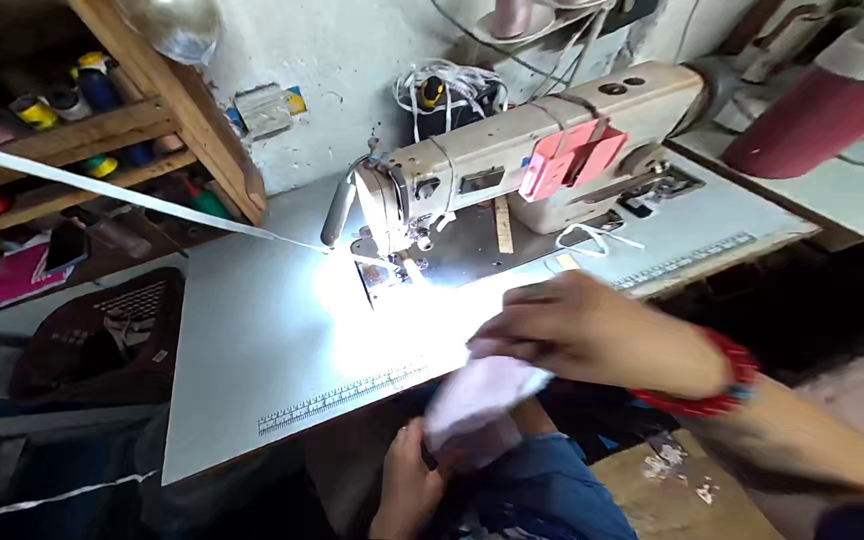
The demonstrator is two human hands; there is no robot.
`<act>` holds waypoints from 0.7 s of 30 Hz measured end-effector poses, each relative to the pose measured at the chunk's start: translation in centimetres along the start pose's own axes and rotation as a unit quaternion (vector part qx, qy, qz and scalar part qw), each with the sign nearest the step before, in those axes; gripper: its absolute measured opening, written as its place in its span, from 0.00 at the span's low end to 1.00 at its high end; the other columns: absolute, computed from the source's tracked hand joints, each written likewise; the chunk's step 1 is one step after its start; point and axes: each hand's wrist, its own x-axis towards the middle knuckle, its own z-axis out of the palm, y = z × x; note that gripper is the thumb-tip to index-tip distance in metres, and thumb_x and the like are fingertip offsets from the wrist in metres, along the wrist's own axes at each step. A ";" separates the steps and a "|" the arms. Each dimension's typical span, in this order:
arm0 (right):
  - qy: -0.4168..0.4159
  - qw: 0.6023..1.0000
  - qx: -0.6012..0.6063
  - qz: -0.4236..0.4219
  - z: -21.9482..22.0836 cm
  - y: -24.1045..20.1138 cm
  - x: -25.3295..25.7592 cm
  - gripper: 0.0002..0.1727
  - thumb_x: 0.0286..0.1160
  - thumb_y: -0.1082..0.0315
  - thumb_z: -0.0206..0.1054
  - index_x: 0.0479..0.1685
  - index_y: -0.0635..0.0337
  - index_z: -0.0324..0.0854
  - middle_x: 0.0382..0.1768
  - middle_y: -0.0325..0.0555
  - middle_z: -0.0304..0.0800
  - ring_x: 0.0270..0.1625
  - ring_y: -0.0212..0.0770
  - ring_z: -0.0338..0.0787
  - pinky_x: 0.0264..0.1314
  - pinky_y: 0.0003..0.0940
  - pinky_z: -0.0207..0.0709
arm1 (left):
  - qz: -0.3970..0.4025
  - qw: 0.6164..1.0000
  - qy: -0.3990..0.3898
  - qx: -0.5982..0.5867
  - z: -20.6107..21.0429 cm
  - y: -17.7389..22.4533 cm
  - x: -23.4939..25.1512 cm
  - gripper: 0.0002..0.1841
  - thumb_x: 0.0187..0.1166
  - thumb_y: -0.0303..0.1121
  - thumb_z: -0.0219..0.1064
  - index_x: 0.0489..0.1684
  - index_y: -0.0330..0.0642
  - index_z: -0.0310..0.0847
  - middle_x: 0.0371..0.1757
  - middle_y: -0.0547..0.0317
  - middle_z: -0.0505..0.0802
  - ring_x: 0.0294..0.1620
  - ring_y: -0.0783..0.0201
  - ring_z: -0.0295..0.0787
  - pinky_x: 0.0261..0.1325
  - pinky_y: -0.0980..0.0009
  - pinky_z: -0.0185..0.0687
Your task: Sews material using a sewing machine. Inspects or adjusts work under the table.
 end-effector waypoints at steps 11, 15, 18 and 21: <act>0.051 0.992 0.082 -0.087 3.4 -1.3 4.5 0.12 0.87 0.61 0.64 0.44 0.59 0.87 0.27 0.41 0.87 0.28 0.29 0.82 0.31 0.22 0.72 | 0.234 0.940 0.222 -0.109 -12.3 11.9 5.7 0.21 0.81 0.37 0.71 0.72 0.58 0.74 0.46 0.80 0.89 0.44 0.87 0.85 0.50 0.88 0.83; 0.025 0.998 0.010 0.056 9.4 6.1 2.9 0.13 0.79 0.57 0.69 0.37 0.58 0.88 0.23 0.41 0.87 0.25 0.38 0.86 0.28 0.37 0.78 | 0.218 0.944 0.236 0.068 -9.4 8.0 8.8 0.12 0.80 0.34 0.70 0.54 0.37 0.83 0.52 0.52 0.87 0.57 0.67 0.84 0.64 0.74 0.80; -0.077 0.978 -0.039 0.189 13.4 11.2 1.3 0.11 0.71 0.67 0.72 0.49 0.59 0.91 0.45 0.53 0.93 0.50 0.53 0.93 0.53 0.57 0.85 | 0.153 0.968 0.028 0.195 -6.2 5.0 10.8 0.24 0.85 0.44 0.65 0.71 0.36 0.82 0.70 0.46 0.89 0.67 0.51 0.88 0.71 0.53 0.82; -0.044 0.951 -0.065 0.300 12.5 11.1 1.2 0.12 0.74 0.68 0.71 0.54 0.54 0.89 0.57 0.51 0.91 0.57 0.53 0.92 0.59 0.57 0.85 | 0.133 0.946 -0.053 0.291 -5.7 1.8 12.9 0.41 0.82 0.64 0.57 0.80 0.34 0.75 0.83 0.44 0.79 0.84 0.47 0.74 0.85 0.44 0.65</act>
